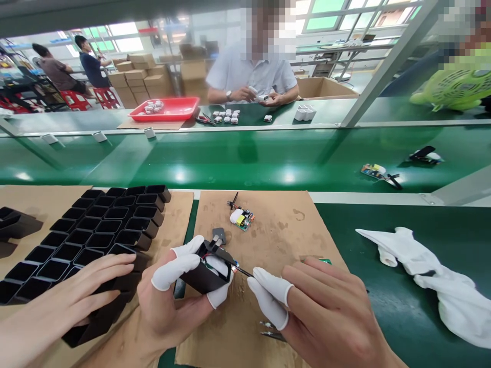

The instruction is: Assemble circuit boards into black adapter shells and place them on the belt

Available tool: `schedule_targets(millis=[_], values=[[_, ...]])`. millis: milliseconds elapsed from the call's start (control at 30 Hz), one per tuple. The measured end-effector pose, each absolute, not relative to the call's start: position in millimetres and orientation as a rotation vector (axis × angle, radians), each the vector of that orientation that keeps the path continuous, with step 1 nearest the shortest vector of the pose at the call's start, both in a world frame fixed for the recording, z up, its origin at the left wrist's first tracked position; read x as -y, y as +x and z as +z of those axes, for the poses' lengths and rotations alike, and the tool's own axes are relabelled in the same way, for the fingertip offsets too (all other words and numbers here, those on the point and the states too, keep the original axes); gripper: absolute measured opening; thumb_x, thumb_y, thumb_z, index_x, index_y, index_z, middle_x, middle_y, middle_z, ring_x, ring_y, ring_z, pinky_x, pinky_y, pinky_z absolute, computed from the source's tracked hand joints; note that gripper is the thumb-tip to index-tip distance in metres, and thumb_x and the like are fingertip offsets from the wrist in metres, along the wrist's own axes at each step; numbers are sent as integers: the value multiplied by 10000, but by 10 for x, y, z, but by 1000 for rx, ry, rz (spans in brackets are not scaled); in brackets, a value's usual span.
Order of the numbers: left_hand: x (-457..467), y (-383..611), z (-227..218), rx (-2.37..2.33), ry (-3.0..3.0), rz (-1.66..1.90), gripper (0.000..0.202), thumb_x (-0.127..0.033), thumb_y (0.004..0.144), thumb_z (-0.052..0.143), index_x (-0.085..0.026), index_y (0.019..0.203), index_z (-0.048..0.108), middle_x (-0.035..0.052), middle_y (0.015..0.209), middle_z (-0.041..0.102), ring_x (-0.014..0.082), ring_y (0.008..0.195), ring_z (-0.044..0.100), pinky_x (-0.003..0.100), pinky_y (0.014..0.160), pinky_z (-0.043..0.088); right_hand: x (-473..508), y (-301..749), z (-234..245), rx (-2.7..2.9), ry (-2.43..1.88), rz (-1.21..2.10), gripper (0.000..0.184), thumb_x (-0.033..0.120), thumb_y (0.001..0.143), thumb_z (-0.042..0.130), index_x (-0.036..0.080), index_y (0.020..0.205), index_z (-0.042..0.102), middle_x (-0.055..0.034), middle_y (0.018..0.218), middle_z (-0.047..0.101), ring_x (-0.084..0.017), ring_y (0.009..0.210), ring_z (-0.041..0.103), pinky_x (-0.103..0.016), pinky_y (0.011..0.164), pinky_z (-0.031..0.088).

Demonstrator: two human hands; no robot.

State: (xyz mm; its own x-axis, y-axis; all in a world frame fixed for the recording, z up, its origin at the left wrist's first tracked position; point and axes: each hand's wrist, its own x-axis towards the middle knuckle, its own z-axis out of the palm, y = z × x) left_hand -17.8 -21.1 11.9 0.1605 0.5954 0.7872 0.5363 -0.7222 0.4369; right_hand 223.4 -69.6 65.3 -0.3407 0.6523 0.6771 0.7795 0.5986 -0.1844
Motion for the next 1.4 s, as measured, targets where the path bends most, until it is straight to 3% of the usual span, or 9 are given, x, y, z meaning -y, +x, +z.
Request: schedule_targets(millis=[167,400,633,833,1033,1233,1400], values=[[205,-166,141,-1093,2376,1618,696,-147,748,968,-322,1315,606,28,1129,888,312,908,916,340,795,787,694,2220,661,2047,-1120,-216,313,47,1067,678,219,806,654,53,641,478,-159,603,318,-368,583,250],[237,-147,96,-1095,2409,1651,535,-141,815,913,-276,1246,627,61,1103,887,261,872,912,301,763,768,699,2211,645,2093,-1149,-215,463,-19,1017,616,233,647,497,48,634,451,-152,600,297,-369,582,247],[248,-175,8,-1095,2406,1628,548,-136,803,931,-258,1250,638,90,1163,892,263,919,914,293,770,762,690,2216,648,2045,-1134,-200,349,64,1089,660,220,777,640,61,623,483,-151,583,327,-361,574,258],[263,-185,-39,-1120,2370,1594,555,-132,803,943,-261,1251,642,86,1201,884,255,945,913,299,826,763,690,2217,659,2084,-1163,-191,460,49,1087,621,234,672,546,47,626,469,-151,583,314,-369,581,244],[182,-177,57,-1052,2366,1684,574,-129,815,948,-236,1262,605,77,1123,866,253,1003,909,285,882,748,672,2221,681,2054,-1128,-206,365,73,1104,651,213,767,659,59,626,454,-160,604,294,-360,568,251],[210,-153,17,-1108,2427,1716,448,-144,850,912,-214,1204,647,85,1124,865,227,910,904,274,821,746,688,2227,634,2082,-1147,-190,445,67,1098,637,223,684,582,44,634,473,-161,612,283,-370,580,241],[169,-167,49,-1037,2414,1694,533,-183,840,956,-219,1244,610,99,1114,865,245,948,906,268,820,743,674,2258,605,2089,-1157,-175,351,94,1107,644,216,779,665,55,632,469,-160,604,292,-364,579,239]])
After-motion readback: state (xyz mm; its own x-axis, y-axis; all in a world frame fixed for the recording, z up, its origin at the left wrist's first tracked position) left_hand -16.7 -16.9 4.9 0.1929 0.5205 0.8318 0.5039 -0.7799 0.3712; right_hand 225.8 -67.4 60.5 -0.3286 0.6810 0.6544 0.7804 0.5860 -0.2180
